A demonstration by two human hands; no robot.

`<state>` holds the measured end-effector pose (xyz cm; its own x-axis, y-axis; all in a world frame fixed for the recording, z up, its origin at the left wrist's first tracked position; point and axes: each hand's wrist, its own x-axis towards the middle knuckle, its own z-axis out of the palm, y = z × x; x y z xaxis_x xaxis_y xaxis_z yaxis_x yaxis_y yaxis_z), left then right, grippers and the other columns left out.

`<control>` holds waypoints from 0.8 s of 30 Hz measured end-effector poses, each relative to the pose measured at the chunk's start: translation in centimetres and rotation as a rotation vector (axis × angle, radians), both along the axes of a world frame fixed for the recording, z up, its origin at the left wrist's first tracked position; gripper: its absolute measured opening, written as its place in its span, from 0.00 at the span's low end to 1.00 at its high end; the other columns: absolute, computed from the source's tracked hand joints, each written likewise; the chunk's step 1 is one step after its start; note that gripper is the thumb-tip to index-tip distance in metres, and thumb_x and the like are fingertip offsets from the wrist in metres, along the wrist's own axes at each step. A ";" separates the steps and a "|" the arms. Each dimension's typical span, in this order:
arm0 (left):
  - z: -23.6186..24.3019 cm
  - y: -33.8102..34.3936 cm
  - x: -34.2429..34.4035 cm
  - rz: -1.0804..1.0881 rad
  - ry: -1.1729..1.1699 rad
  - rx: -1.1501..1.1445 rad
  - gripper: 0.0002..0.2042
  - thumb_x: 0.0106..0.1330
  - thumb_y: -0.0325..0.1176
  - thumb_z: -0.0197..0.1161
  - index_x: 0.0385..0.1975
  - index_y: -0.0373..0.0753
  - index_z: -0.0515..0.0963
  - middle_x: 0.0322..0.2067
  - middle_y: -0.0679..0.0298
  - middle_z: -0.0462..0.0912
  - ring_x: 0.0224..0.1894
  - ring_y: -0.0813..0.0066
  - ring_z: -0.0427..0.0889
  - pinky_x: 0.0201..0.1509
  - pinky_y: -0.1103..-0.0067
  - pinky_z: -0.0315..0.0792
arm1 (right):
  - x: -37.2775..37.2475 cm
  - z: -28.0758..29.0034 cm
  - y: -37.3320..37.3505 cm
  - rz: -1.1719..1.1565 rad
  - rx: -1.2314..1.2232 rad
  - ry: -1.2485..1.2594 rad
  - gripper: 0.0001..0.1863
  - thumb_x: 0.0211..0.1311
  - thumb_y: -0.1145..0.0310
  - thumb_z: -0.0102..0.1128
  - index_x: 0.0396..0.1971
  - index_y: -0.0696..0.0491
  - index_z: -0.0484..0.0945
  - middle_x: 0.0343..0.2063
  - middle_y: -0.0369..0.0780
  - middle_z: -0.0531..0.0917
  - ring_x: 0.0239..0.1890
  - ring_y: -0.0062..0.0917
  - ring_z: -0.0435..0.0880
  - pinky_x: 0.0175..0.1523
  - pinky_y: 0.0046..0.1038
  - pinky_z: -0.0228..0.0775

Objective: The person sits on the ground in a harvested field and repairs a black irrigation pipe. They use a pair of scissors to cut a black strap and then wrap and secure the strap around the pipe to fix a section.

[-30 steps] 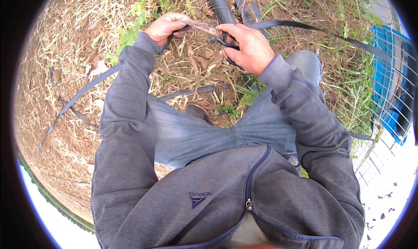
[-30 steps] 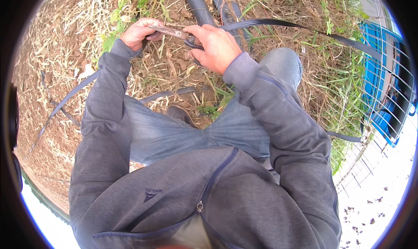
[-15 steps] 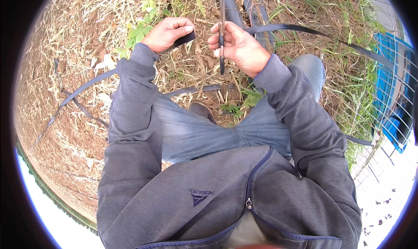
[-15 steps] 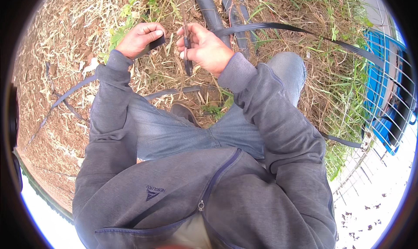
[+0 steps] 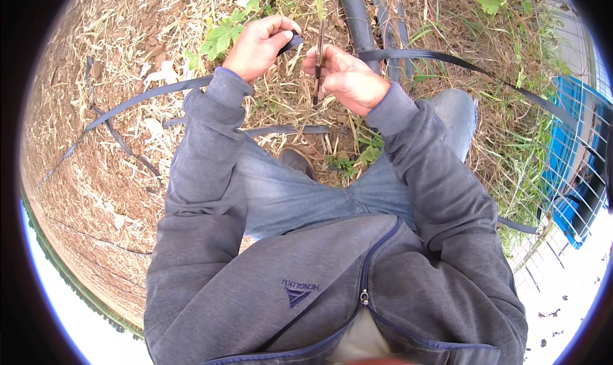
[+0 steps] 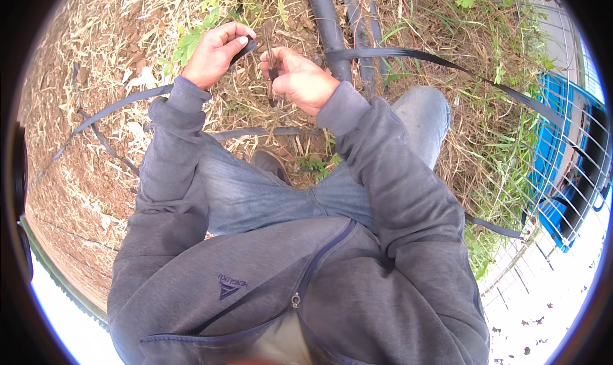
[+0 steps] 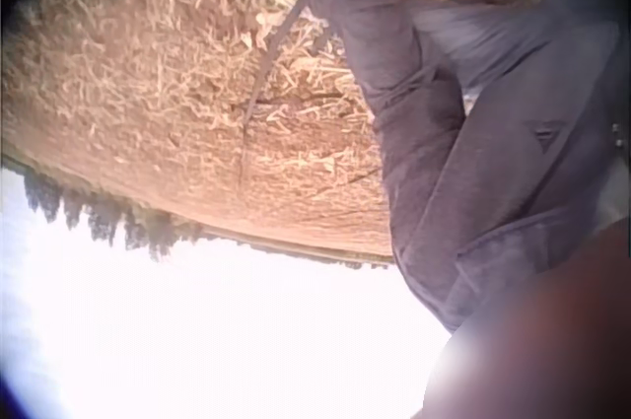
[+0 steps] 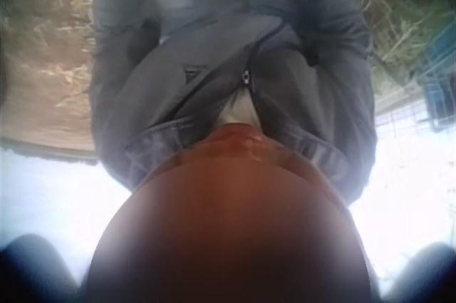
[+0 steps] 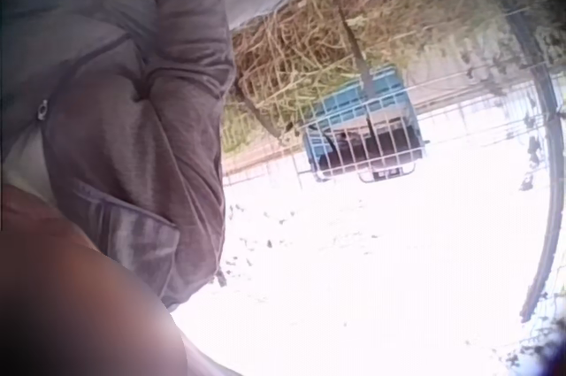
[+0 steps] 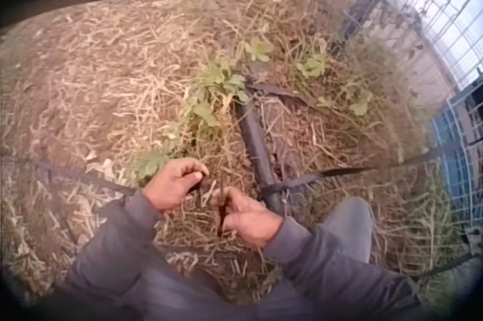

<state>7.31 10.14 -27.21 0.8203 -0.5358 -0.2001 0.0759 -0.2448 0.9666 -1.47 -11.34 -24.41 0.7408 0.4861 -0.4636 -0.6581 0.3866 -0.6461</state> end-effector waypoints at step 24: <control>0.9 -0.1 0.4 -0.084 0.001 0.023 0.02 0.63 0.24 0.68 0.30 0.34 0.83 0.23 0.70 0.81 0.28 0.86 0.77 0.31 0.82 0.71 | 1.0 -3.3 4.2 -0.510 -0.821 -0.428 0.05 0.55 0.76 0.71 0.30 0.60 0.84 0.24 0.37 0.79 0.27 0.20 0.75 0.33 0.26 0.69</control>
